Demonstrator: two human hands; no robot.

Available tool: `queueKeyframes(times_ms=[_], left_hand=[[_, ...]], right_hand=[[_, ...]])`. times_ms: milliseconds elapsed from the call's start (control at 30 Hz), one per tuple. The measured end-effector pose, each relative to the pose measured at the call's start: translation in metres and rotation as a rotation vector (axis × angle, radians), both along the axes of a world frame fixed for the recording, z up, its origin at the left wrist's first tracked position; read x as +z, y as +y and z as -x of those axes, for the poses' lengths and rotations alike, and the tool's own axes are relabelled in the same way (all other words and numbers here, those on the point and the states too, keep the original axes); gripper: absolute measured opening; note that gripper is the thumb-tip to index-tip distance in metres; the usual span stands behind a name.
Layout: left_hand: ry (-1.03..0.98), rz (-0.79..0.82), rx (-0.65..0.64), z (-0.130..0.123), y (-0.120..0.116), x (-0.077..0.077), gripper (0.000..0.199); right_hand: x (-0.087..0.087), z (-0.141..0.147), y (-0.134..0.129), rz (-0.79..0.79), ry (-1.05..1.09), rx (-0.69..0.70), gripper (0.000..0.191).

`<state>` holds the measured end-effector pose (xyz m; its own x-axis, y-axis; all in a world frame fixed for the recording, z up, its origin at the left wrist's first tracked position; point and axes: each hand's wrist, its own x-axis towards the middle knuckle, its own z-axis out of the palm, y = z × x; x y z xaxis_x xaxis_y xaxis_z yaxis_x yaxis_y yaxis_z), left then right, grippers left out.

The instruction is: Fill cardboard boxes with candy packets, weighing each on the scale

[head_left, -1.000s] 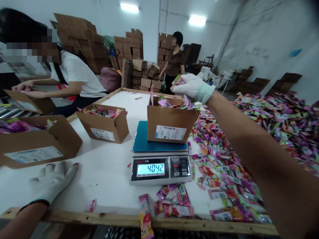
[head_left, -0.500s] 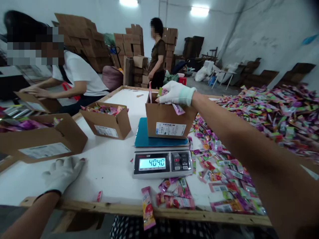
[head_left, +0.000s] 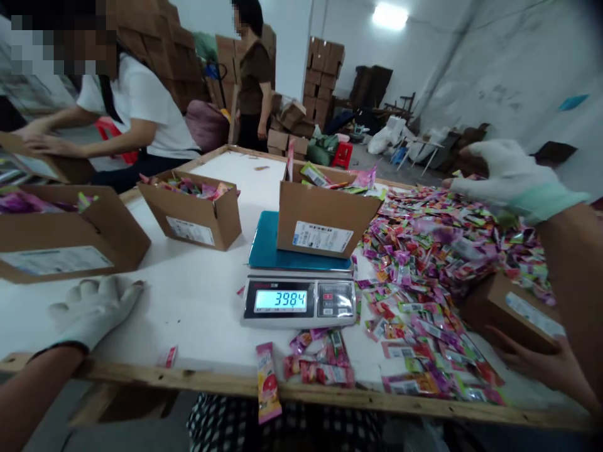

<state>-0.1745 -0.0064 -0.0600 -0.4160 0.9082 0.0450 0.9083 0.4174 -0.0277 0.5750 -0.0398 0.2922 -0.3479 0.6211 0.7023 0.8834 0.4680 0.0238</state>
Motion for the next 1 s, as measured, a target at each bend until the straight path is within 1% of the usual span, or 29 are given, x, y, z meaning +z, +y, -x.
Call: queueKeyframes(times_ms=[33,67,100,133,200,267,333,367,433,467,533,600,633,700,800,867,933,1000], left_hand=[[0.005,0.009,-0.001,-0.002,0.000,0.001,0.095],[0.006,0.018,-0.001,-0.003,-0.001,0.003,0.093],[0.003,0.030,-0.006,-0.005,-0.001,0.006,0.091],[-0.002,0.038,-0.007,-0.006,-0.002,0.008,0.089],[-0.011,0.045,-0.013,-0.008,-0.003,0.011,0.086],[-0.018,0.034,-0.022,-0.007,-0.004,0.012,0.084],[-0.019,0.022,-0.030,-0.006,-0.005,0.011,0.084],[-0.019,0.017,-0.034,-0.006,-0.005,0.011,0.084],[-0.012,0.006,-0.031,-0.006,-0.007,0.009,0.083],[-0.008,0.003,-0.029,-0.007,-0.007,0.009,0.082],[0.003,-0.005,-0.032,-0.010,-0.010,0.009,0.078],[0.014,-0.017,-0.034,-0.013,-0.013,0.010,0.074],[0.020,-0.027,-0.034,-0.015,-0.014,0.011,0.071],[0.028,-0.046,-0.033,-0.017,-0.016,0.012,0.068],[0.036,-0.061,-0.036,-0.018,-0.019,0.014,0.066],[0.035,-0.063,-0.040,-0.016,-0.020,0.014,0.065],[0.028,-0.062,-0.041,-0.014,-0.020,0.013,0.065],[0.023,-0.063,-0.043,-0.012,-0.019,0.011,0.067]], right_hand=[[-0.004,0.011,0.001,-0.015,-0.055,-0.102,0.068],[-0.008,0.028,0.004,-0.004,-0.078,-0.136,0.075],[-0.011,0.048,0.008,0.015,-0.096,-0.104,0.078],[-0.014,0.069,0.014,0.039,-0.120,-0.037,0.077],[-0.020,0.108,0.026,0.102,-0.171,0.092,0.068],[-0.027,0.136,0.040,0.217,-0.226,0.117,0.064],[-0.037,0.151,0.053,0.415,-0.295,0.041,0.058],[-0.042,0.155,0.058,0.526,-0.323,-0.005,0.055],[-0.050,0.159,0.063,0.706,-0.333,-0.051,0.047],[-0.053,0.160,0.063,0.760,-0.311,-0.058,0.045],[-0.055,0.166,0.059,0.812,-0.244,-0.050,0.042],[-0.053,0.181,0.052,0.829,-0.214,-0.028,0.039],[-0.052,0.193,0.047,0.822,-0.225,-0.011,0.037],[-0.047,0.228,0.038,0.777,-0.284,0.017,0.032],[-0.038,0.298,0.030,0.660,-0.386,0.069,0.028],[-0.032,0.350,0.032,0.595,-0.421,0.128,0.028],[-0.031,0.400,0.042,0.552,-0.417,0.195,0.030],[-0.038,0.444,0.057,0.535,-0.385,0.270,0.033]])
